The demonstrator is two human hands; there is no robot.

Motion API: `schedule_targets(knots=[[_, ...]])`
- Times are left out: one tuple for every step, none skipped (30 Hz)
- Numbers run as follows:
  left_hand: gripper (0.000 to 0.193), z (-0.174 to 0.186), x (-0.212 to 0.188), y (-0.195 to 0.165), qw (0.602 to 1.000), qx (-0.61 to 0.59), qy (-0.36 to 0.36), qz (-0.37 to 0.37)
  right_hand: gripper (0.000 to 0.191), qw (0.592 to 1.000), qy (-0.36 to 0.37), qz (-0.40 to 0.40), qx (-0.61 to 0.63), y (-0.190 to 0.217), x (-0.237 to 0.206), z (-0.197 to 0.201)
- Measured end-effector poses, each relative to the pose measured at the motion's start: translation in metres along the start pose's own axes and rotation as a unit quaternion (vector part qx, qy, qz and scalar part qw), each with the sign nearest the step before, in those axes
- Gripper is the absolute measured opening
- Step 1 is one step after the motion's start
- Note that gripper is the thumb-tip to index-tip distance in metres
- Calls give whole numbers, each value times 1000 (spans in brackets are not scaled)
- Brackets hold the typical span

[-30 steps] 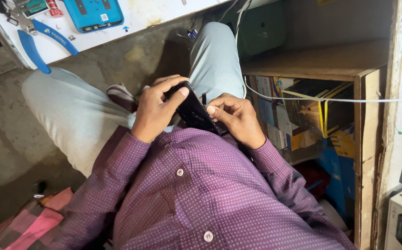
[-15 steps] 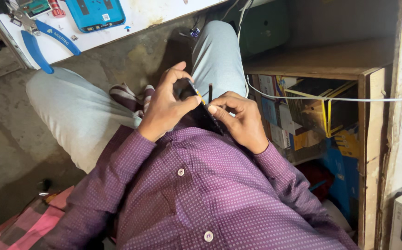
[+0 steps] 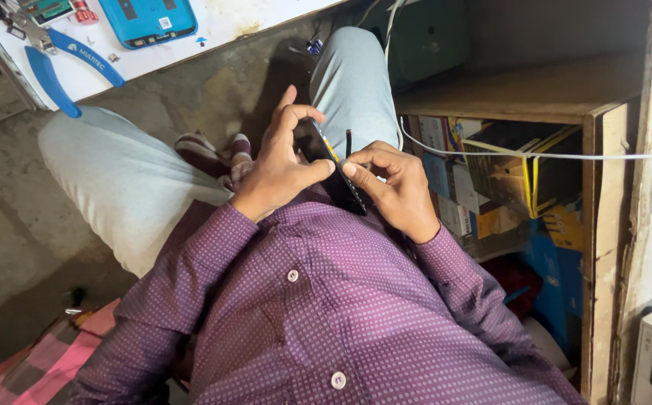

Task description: The person sits with a disassembled smartphone on their lap, handling the exposed internal frame and battery. They plug a charging cable into the phone to power it on, then pry at the cracked screen assembly, peel off a protective film, and press a new ESD-shielded screen panel onto the phone body.

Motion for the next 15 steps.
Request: schedule_targets(knots=[[70, 0, 0, -4, 999, 36, -2, -26, 14, 1000, 1, 0, -2, 0, 1, 0], [72, -1, 0, -2, 999, 31, 5, -6, 14, 1000, 3, 0, -5, 0, 1, 0], [75, -1, -1, -1, 999, 27, 12, 14, 14, 1000, 4, 0, -7, 0, 2, 0], [78, -2, -2, 0, 999, 22, 20, 35, 14, 1000, 9, 5, -4, 1, 2, 0], [79, -3, -3, 0, 999, 25, 22, 39, 14, 1000, 14, 9, -1, 1, 2, 0], [80, -4, -3, -1, 998, 28, 24, 43, 14, 1000, 19, 14, 3, 2, 2, -1], [81, -4, -4, -2, 998, 31, 25, 47, 15, 1000, 19, 11, 4, 2, 2, -1], [82, -4, -4, -3, 998, 33, 25, 49, 15, 1000, 19, 8, 5, 2, 3, -1], [82, -4, -5, -4, 998, 34, 25, 50, 15, 1000, 20, 5, 6, 1, 3, -2], [83, -4, -6, -4, 998, 36, 25, 52, 15, 1000, 20, 3, 7, 1, 3, -2], [83, -5, -6, -5, 998, 34, 25, 51, 15, 1000, 20, 2, 9, 1, 3, -2], [84, -5, -6, -5, 998, 32, 25, 50, 14, 1000, 21, 1, 12, 0, 3, -2], [84, -6, -6, -5, 998, 29, 26, 49, 14, 1000, 21, -7, 5, -1, 3, -2], [84, -6, -7, -4, 998, 28, 27, 56, 15, 1000, 21, -14, -2, -2, 3, -3], [85, -6, -8, -2, 997, 28, 27, 62, 15, 1000, 21, -21, -8, -3, 3, -3]])
Point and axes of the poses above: each hand's wrist, its own x-axis towards the middle knuckle, its own z-axis out of the back of the hand, y = z × x, the point moved 6 cm from there along x, towards the middle knuckle, and after that the axes turned 3 degrees about -x, right-handed, at the moved point
